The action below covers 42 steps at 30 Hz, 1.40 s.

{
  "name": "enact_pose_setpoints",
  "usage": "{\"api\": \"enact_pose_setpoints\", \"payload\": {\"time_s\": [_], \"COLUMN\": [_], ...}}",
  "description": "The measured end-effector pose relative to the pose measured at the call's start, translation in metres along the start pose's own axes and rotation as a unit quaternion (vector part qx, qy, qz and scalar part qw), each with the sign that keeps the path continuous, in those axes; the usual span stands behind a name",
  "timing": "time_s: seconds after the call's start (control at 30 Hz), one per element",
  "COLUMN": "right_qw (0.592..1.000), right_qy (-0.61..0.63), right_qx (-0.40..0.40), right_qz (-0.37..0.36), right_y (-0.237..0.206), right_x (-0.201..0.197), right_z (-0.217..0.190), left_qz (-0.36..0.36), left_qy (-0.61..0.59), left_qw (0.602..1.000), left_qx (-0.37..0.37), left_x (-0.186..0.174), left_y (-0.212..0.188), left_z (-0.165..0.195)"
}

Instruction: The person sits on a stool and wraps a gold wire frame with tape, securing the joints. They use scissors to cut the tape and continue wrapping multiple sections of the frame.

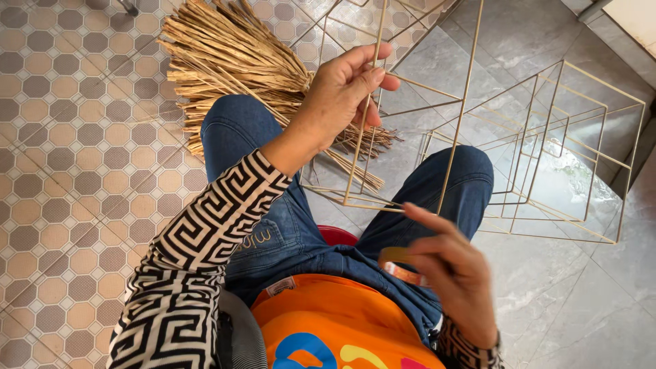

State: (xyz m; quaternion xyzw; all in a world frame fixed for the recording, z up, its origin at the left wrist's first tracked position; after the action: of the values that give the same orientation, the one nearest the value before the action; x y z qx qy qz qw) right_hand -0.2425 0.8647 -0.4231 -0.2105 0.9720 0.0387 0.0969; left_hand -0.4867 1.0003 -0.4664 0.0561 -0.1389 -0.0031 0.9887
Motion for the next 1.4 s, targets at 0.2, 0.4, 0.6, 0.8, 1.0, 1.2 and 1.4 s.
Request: {"api": "enact_pose_setpoints", "payload": {"time_s": [0.2,0.4,0.6,0.8,1.0,1.2,1.4], "right_qw": [0.991,0.995,0.968,0.952,0.95,0.964,0.965], "right_qy": [-0.089,0.066,0.232,0.292,0.07,0.164,0.176], "right_qx": [-0.052,0.025,0.091,-0.032,-0.093,0.036,0.024], "right_qz": [-0.083,-0.07,-0.03,0.087,0.291,0.206,0.194], "right_y": [0.014,0.012,0.011,0.016,0.013,0.02,0.012], "right_x": [0.024,0.022,0.013,-0.055,-0.105,-0.074,-0.066], "right_z": [0.009,0.049,0.072,0.051,0.064,0.114,0.105], "left_qz": [-0.071,-0.169,-0.099,-0.05,-0.065,-0.049,-0.005], "left_qy": [0.051,0.083,0.25,0.43,0.492,0.485,0.464], "left_qw": [0.996,0.981,0.962,0.894,0.821,0.825,0.839], "left_qx": [-0.031,-0.052,-0.048,0.116,0.283,0.286,0.285], "left_x": [0.032,0.077,0.062,0.001,-0.031,-0.041,-0.036], "left_y": [0.003,-0.056,-0.076,-0.056,-0.097,-0.141,-0.154], "left_z": [-0.015,-0.037,-0.019,0.066,0.099,0.094,0.078]}}
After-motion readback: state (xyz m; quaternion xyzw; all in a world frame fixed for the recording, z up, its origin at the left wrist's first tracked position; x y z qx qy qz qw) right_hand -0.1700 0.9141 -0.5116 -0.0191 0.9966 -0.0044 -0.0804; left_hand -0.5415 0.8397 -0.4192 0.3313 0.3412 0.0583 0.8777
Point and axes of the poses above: each hand's wrist, its own y-axis towards the middle knuckle, its own x-axis out of the palm, z = x × y, the point moved 8 cm from there along y, towards the middle knuckle, and after that the axes turned 2 degrees about y, right-handed, at the moved point
